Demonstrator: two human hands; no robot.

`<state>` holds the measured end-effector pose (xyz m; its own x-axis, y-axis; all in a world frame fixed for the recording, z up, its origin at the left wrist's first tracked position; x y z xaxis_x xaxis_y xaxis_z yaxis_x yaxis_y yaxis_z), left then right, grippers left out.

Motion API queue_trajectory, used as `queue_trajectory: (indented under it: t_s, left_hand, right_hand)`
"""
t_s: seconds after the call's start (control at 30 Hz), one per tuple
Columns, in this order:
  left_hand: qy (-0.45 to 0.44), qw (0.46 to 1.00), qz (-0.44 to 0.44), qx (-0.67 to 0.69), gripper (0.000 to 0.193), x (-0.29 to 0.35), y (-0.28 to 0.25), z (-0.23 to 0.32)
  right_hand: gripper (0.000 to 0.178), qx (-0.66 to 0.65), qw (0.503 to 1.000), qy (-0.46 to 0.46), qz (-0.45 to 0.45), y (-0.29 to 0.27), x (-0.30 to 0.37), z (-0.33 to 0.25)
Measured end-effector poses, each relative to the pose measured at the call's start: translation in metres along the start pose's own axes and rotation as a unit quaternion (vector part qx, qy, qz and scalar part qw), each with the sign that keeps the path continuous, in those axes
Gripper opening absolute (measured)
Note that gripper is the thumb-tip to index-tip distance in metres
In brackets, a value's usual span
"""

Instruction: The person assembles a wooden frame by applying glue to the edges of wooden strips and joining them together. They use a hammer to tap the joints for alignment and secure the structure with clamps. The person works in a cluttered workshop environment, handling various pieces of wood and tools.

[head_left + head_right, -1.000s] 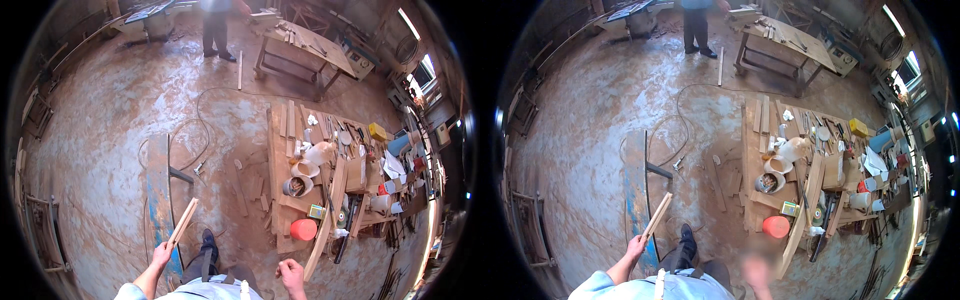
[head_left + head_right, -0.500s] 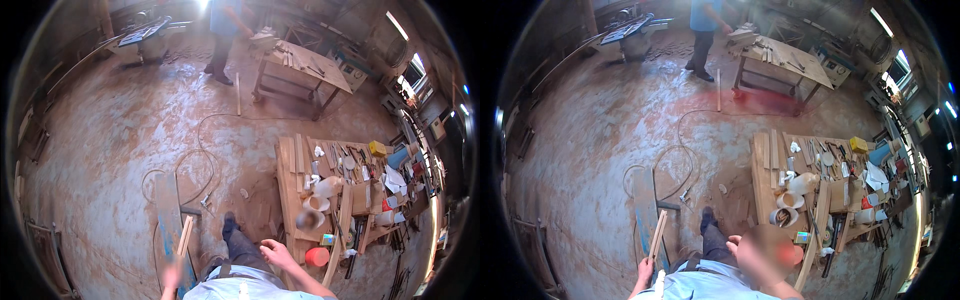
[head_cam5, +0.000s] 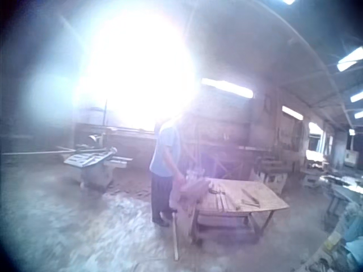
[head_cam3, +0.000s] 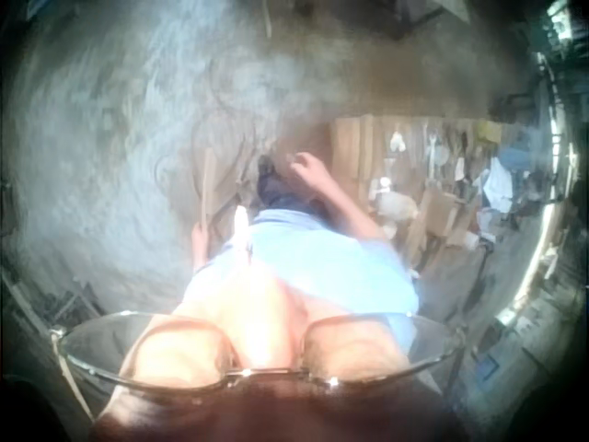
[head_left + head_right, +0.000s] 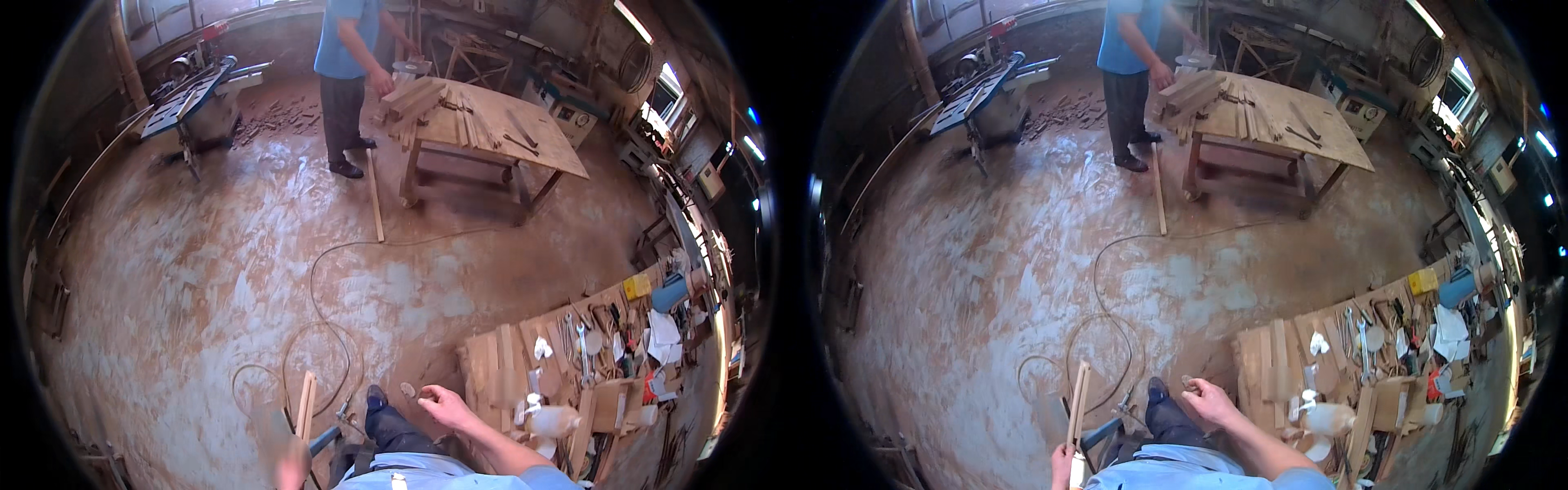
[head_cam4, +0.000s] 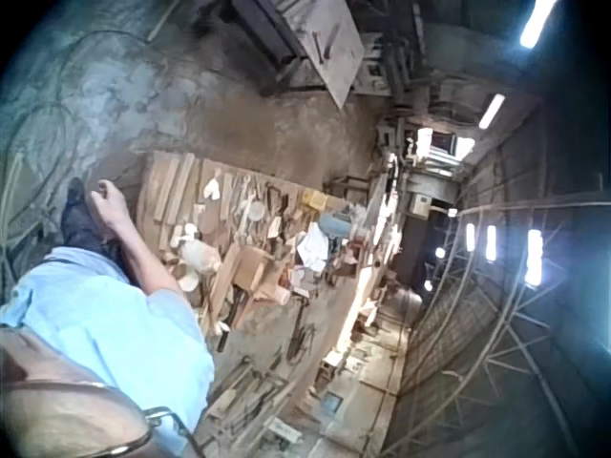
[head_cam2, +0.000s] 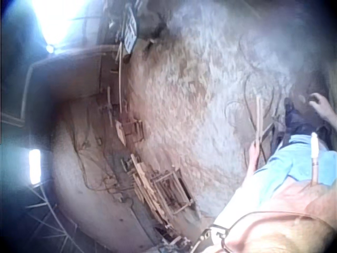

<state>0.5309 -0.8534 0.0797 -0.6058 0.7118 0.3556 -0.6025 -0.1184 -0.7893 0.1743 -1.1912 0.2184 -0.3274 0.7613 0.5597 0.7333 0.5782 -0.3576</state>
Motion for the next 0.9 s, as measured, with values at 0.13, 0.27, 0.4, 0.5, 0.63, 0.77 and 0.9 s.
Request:
queue_trajectory:
  t_s: [0.13,0.27,0.4,0.5,0.63,0.77,0.9]
  left_hand:
    - [0.212,0.932,0.068,-0.286,0.029,-0.084,-0.008,0.038]
    - [0.189,0.927,0.032,-0.322,0.025,-0.142,-0.012,0.029]
    - [0.127,0.912,-0.096,-0.378,0.02,-0.181,-0.013,0.0]
    - [0.163,0.971,0.026,-0.175,0.01,-0.21,-0.049,0.014]
    - [-0.079,0.977,-0.106,0.169,0.011,-0.273,-0.05,-0.015]
    - [0.11,0.928,-0.152,-0.322,0.02,-0.377,-0.034,0.019]
    - [0.043,0.975,-0.146,-0.161,0.025,-0.476,-0.089,0.069]
  right_hand:
    - [0.048,-0.031,0.998,0.004,0.057,-0.05,-0.046,-0.032]
    - [0.046,-0.014,0.995,-0.044,0.094,-0.077,-0.077,-0.058]
    - [0.039,-0.103,0.985,0.008,0.138,-0.105,-0.075,-0.063]
    - [0.029,-0.207,0.962,0.076,0.158,-0.109,-0.082,-0.069]
    - [0.028,-0.217,0.957,0.084,0.174,-0.099,-0.123,-0.102]
    - [0.028,-0.212,0.952,0.101,0.194,-0.079,-0.183,-0.15]
    - [0.033,-0.137,0.972,0.131,0.14,-0.042,-0.248,-0.22]
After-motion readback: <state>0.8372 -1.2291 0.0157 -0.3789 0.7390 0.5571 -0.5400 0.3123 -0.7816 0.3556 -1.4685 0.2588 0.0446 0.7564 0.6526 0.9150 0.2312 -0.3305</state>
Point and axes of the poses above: each hand's wrist, its own x-axis away from the middle knuckle, its own y-axis out of the palm, z = x × y, the point moved 8 cm from there along -x, towards the middle knuckle, and after that the axes turned 6 degrees about -y, right-handed, at the moved point
